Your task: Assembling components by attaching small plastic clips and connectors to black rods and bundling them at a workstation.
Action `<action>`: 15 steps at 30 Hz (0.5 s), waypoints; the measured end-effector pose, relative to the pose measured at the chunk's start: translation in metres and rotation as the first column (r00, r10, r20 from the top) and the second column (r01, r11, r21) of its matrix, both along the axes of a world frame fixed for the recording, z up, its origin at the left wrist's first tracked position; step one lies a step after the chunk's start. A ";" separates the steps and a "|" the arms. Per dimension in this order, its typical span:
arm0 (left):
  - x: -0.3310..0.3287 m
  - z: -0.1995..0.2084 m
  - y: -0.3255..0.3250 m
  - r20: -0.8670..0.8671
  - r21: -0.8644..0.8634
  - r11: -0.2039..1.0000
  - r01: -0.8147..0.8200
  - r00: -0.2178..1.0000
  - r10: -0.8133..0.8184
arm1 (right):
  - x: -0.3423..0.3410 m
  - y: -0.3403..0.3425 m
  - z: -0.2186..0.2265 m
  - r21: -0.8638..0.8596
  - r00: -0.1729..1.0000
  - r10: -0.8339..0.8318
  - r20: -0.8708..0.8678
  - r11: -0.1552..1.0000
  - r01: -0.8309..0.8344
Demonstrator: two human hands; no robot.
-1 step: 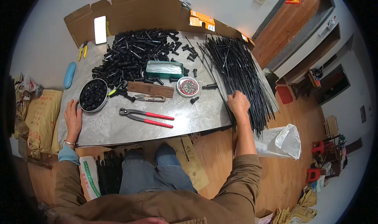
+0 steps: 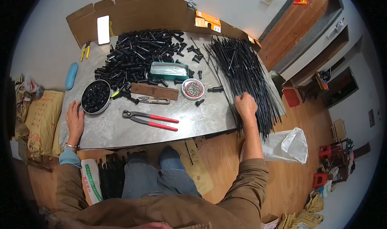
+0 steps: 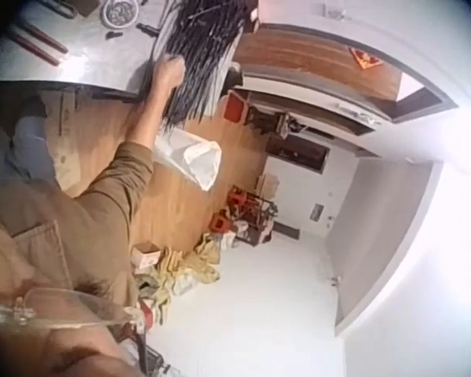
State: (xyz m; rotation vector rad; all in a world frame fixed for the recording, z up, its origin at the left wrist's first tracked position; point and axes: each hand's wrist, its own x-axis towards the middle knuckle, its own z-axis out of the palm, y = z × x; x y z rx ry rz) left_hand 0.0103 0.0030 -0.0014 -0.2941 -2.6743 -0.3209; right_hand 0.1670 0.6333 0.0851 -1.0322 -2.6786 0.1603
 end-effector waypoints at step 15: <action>0.003 0.011 0.008 0.019 0.046 0.999 0.014 1.000 -0.015 | -0.144 0.037 0.036 0.019 0.995 0.071 0.069 0.997 -0.072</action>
